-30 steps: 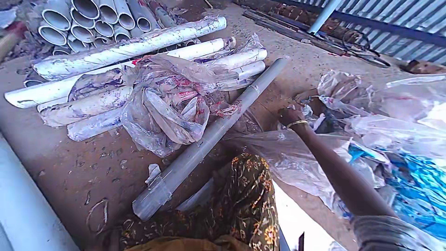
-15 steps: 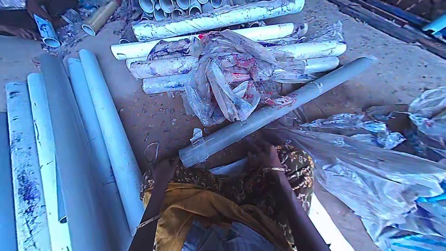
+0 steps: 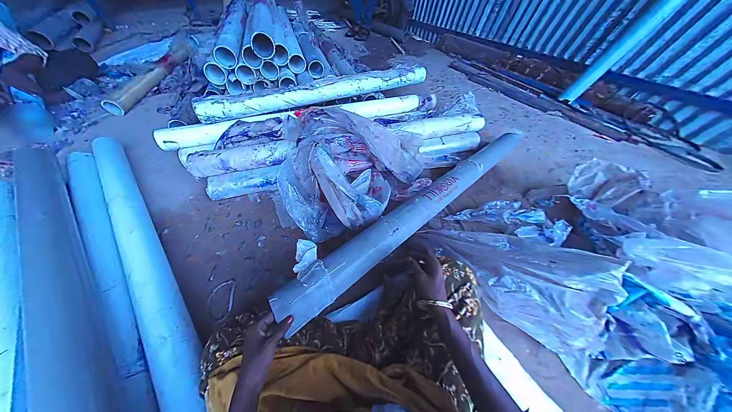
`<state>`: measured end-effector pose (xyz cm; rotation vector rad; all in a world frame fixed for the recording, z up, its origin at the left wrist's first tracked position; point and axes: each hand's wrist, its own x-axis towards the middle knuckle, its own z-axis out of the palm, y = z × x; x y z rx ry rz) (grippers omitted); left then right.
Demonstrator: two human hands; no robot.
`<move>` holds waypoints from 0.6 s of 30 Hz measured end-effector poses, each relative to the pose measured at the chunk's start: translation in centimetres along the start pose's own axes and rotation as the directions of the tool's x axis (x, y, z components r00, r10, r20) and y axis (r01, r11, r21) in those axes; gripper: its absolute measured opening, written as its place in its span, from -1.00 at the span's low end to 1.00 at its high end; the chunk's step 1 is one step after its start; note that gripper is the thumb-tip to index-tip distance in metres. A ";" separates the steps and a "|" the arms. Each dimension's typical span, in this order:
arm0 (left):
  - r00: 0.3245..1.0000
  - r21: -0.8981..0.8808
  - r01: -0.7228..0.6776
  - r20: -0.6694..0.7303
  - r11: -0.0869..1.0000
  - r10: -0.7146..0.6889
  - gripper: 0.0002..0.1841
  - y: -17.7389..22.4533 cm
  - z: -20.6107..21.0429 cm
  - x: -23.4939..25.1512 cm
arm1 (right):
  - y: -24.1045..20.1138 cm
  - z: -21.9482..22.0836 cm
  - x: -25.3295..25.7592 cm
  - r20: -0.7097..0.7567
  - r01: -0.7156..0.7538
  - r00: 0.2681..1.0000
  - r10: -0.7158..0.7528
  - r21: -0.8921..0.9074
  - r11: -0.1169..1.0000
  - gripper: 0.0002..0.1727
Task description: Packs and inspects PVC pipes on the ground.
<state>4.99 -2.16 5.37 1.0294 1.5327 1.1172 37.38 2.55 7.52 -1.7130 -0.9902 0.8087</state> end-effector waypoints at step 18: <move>0.882 -0.491 0.193 -0.293 0.850 -0.369 -0.79 3.6 -4.3 -6.6 | 2.9 7.1 -2.8 0.308 -0.638 0.756 0.578 0.544 0.545 -0.55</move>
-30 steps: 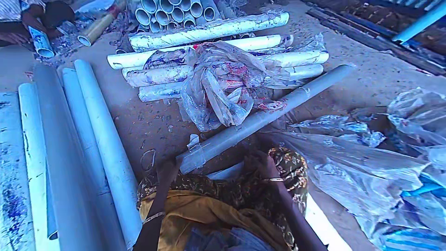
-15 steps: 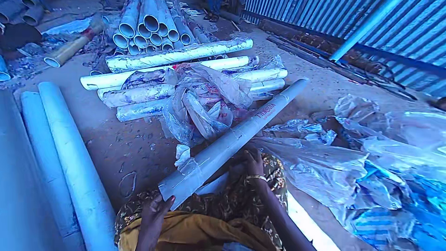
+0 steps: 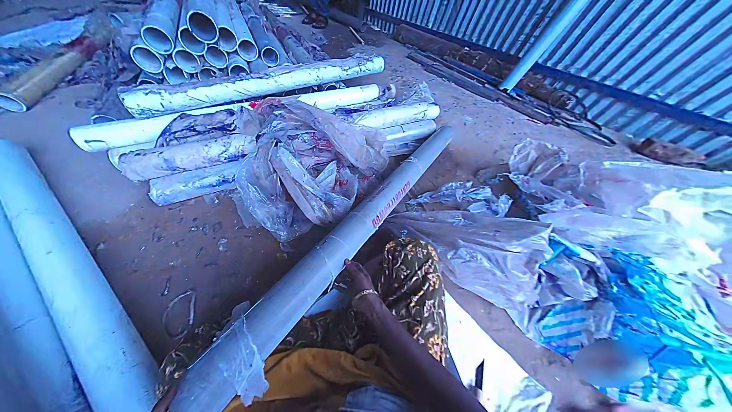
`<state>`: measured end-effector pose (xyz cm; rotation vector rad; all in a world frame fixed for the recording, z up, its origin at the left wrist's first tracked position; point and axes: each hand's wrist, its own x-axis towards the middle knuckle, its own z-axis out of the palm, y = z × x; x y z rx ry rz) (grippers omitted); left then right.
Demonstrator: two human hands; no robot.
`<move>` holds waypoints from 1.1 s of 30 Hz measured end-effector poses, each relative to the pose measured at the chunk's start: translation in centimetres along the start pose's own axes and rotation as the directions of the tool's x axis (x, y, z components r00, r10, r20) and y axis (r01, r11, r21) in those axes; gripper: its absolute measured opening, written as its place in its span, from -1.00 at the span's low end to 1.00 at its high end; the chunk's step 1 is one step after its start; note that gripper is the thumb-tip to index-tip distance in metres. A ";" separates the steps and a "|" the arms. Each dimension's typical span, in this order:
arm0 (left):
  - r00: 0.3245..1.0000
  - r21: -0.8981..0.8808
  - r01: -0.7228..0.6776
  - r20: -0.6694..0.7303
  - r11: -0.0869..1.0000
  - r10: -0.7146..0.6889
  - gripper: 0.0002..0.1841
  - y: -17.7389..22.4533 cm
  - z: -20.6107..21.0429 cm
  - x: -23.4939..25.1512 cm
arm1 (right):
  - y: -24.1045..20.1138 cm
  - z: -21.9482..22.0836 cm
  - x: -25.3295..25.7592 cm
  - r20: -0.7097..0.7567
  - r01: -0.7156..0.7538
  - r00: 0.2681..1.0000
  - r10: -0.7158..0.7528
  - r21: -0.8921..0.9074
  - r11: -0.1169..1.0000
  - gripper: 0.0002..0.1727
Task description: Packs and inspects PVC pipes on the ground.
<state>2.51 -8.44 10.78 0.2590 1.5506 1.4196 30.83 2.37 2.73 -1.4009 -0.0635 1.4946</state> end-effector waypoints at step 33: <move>0.950 -0.109 0.289 -0.092 0.951 -0.299 -0.74 -2.4 1.4 5.3 | 1.8 0.2 2.7 -0.101 0.345 0.932 -0.349 -0.062 0.937 -0.75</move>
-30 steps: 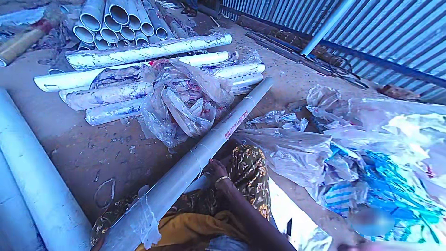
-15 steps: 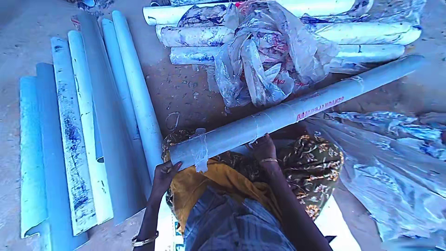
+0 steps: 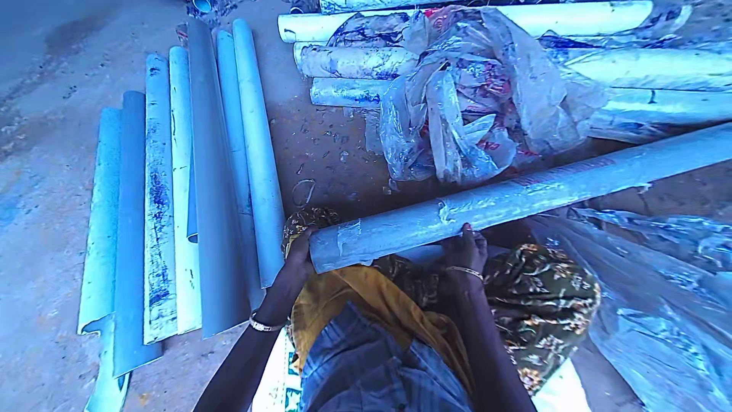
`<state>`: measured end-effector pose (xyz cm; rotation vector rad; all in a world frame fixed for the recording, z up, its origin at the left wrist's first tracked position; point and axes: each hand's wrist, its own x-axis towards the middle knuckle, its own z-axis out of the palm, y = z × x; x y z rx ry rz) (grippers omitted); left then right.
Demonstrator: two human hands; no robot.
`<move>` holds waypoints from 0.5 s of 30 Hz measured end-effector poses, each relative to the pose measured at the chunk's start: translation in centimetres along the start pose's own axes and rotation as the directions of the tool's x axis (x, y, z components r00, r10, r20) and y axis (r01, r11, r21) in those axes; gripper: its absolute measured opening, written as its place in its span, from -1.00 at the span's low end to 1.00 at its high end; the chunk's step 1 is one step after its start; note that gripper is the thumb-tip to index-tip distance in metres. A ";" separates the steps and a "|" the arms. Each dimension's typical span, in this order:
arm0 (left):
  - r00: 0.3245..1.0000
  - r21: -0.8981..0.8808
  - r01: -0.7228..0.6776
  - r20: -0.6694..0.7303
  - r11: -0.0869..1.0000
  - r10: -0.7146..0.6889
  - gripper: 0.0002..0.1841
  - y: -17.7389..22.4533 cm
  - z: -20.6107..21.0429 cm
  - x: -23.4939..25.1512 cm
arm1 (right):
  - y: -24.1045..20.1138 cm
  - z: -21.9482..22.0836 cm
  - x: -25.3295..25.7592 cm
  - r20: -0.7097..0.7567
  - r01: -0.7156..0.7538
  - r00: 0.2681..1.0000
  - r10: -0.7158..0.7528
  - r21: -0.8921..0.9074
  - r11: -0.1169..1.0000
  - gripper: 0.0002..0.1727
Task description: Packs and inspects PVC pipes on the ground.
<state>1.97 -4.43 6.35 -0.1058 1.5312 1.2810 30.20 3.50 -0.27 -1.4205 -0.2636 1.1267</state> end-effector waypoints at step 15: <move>0.996 0.079 -0.074 0.048 0.994 0.070 -0.60 -0.7 -0.4 -1.9 | 1.1 8.2 -10.0 0.996 0.965 0.016 -0.092 0.009 0.262 -0.81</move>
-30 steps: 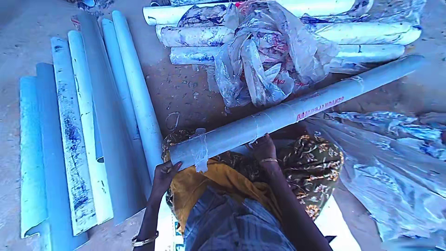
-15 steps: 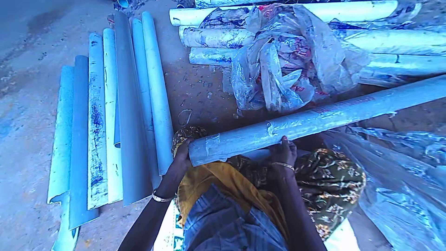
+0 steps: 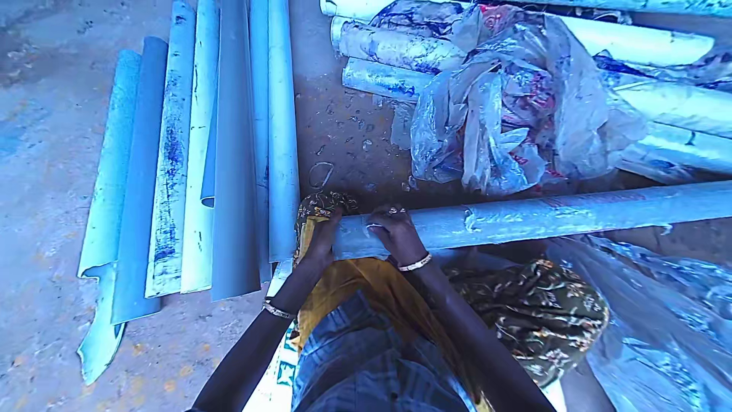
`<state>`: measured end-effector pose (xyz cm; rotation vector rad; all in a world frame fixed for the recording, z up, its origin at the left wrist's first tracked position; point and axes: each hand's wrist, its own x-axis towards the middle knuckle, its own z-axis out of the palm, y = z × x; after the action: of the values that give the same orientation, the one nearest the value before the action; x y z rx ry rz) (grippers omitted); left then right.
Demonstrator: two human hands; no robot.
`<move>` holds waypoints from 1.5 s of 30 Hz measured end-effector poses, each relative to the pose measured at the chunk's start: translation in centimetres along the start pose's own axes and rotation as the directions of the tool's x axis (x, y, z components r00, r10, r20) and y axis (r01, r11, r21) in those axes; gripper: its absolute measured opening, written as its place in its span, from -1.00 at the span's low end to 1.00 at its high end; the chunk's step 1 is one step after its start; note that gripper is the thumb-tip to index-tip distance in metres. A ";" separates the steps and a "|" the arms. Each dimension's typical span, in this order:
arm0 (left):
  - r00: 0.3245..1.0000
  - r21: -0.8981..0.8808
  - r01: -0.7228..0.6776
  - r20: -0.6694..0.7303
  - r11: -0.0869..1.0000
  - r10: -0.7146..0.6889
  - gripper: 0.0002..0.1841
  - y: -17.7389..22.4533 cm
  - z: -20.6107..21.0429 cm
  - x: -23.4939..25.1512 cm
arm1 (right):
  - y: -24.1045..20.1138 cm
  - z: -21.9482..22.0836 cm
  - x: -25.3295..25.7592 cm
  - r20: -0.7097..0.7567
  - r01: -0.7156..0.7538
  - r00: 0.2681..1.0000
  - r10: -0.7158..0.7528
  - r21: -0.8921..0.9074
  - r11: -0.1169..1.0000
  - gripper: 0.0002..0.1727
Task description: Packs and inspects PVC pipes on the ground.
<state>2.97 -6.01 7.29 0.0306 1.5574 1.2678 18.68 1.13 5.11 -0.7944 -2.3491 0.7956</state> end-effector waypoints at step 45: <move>0.706 -0.050 -0.563 0.490 0.825 0.511 -0.89 -2.3 -2.0 9.1 | 3.8 -8.2 11.9 0.560 -0.045 0.808 0.186 -0.256 0.966 -0.22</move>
<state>-1.06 -3.03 -0.94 0.8773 1.1917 1.4743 17.03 14.53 11.59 -0.8928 -3.0103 0.9276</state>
